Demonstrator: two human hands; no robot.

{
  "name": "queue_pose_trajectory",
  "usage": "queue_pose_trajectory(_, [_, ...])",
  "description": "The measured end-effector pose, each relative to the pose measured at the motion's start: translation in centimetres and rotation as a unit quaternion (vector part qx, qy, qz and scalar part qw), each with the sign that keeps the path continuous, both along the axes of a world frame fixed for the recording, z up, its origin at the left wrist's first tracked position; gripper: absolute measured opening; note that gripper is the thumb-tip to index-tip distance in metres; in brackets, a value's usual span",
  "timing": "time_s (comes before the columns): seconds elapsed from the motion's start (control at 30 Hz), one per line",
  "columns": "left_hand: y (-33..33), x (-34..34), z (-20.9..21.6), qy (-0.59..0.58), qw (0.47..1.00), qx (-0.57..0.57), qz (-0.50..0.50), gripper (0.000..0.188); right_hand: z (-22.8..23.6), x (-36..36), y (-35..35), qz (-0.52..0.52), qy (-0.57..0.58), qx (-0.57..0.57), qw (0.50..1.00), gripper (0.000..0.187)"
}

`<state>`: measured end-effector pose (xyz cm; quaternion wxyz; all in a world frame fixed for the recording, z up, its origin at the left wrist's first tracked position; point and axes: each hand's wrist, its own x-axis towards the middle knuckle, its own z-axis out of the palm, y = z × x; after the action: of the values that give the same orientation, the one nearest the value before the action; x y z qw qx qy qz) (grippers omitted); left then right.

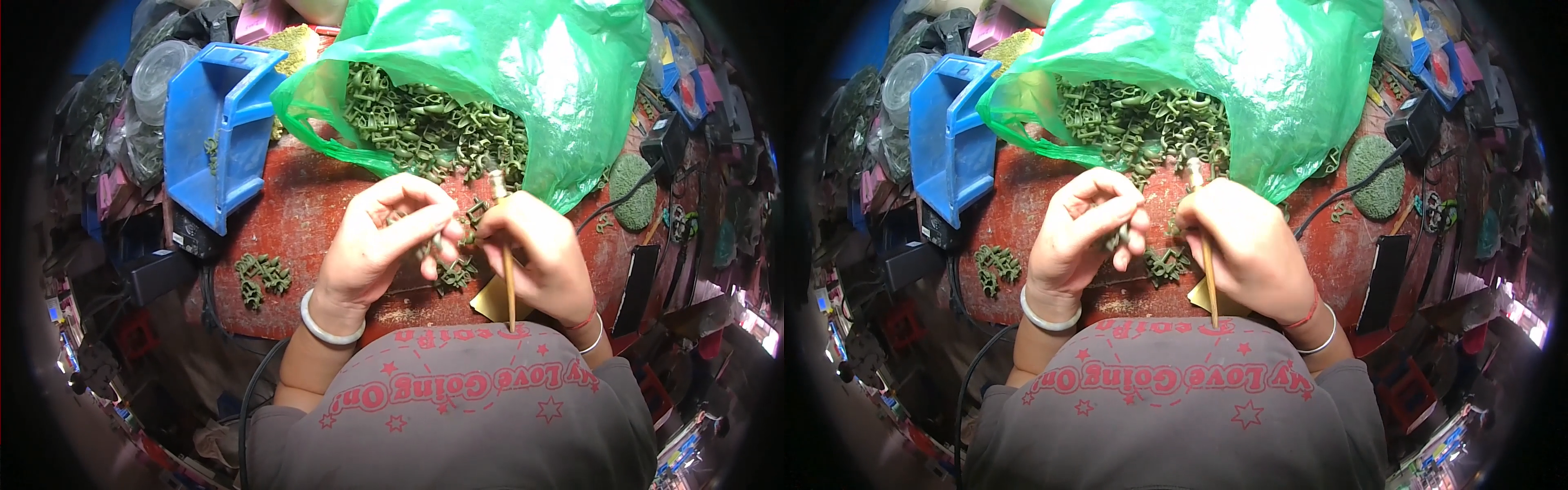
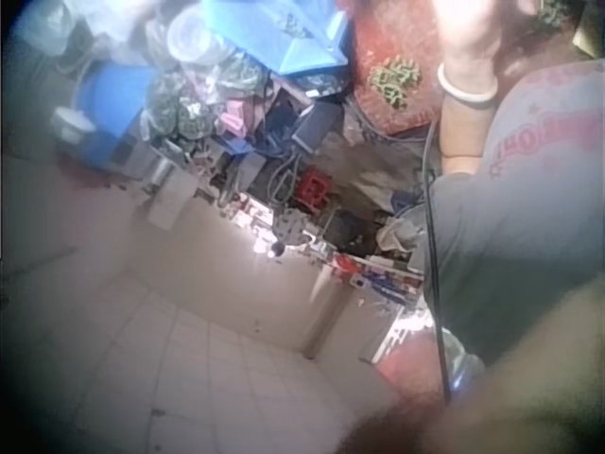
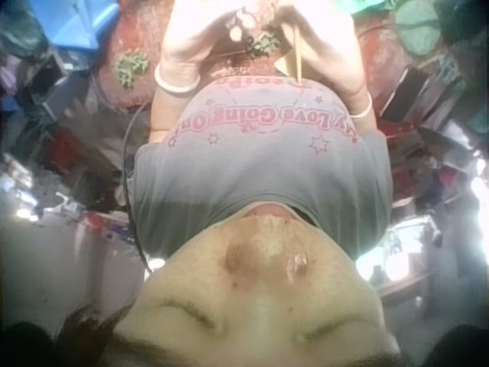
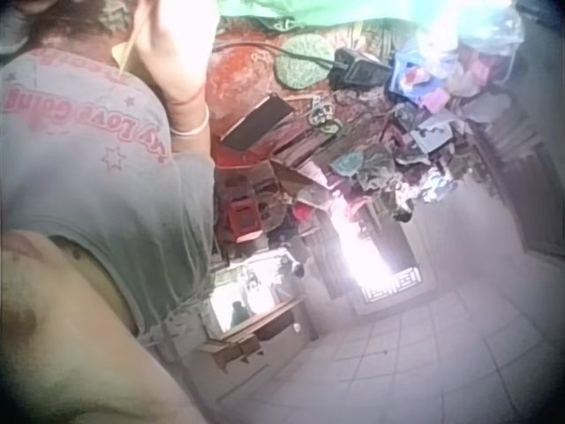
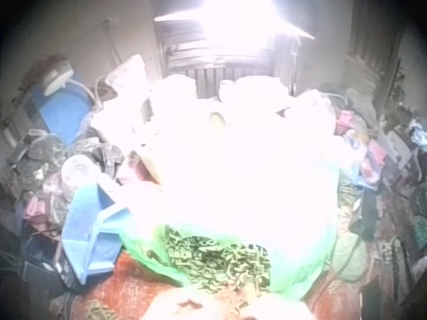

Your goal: The person picks up and assembles small green plastic parts by hand on a wooden table, using a thin wooden tool to push and position the pieces together.

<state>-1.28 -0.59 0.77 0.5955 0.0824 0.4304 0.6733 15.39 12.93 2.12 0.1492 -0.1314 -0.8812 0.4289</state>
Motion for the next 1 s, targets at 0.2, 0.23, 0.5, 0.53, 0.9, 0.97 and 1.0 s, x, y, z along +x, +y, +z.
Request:
queue_pose_trajectory(0.2, [0.6, 0.6, 1.5, 0.065, 0.984, -0.039, -0.161, 0.020, -0.3, -0.1, -0.3, -0.095, 0.200, 0.135, 0.966, 0.029])
queue_pose_trajectory(0.23, [0.4, 0.9, 0.6, 0.070, 0.989, -0.016, -0.130, 0.020, -0.5, -0.1, -0.5, -0.074, 0.206, 0.171, 0.961, 0.026])
queue_pose_trajectory(0.5, [0.6, 1.2, -0.4, 0.046, 0.996, 0.011, -0.069, 0.016, -0.9, -0.5, -0.8, -0.007, 0.209, 0.236, 0.949, 0.023])
queue_pose_trajectory(0.53, [0.6, 1.2, -0.5, 0.044, 0.997, 0.007, -0.066, 0.015, -1.0, -0.5, -0.8, -0.007, 0.209, 0.236, 0.949, 0.023])
queue_pose_trajectory(0.9, [0.6, 1.1, -0.2, 0.056, 0.998, -0.019, -0.033, 0.011, 0.7, 0.3, 0.7, -0.019, 0.156, -0.068, 0.985, 0.041])
queue_pose_trajectory(0.97, [0.6, 1.2, -0.1, 0.065, 0.997, -0.020, -0.031, 0.011, 1.0, 0.2, 0.7, 0.029, 0.131, -0.066, 0.989, 0.033])
queue_pose_trajectory(1.0, [0.6, 1.2, -0.1, 0.076, 0.997, -0.015, -0.023, 0.011, 1.0, 0.3, 0.5, 0.028, 0.121, -0.083, 0.989, 0.030])
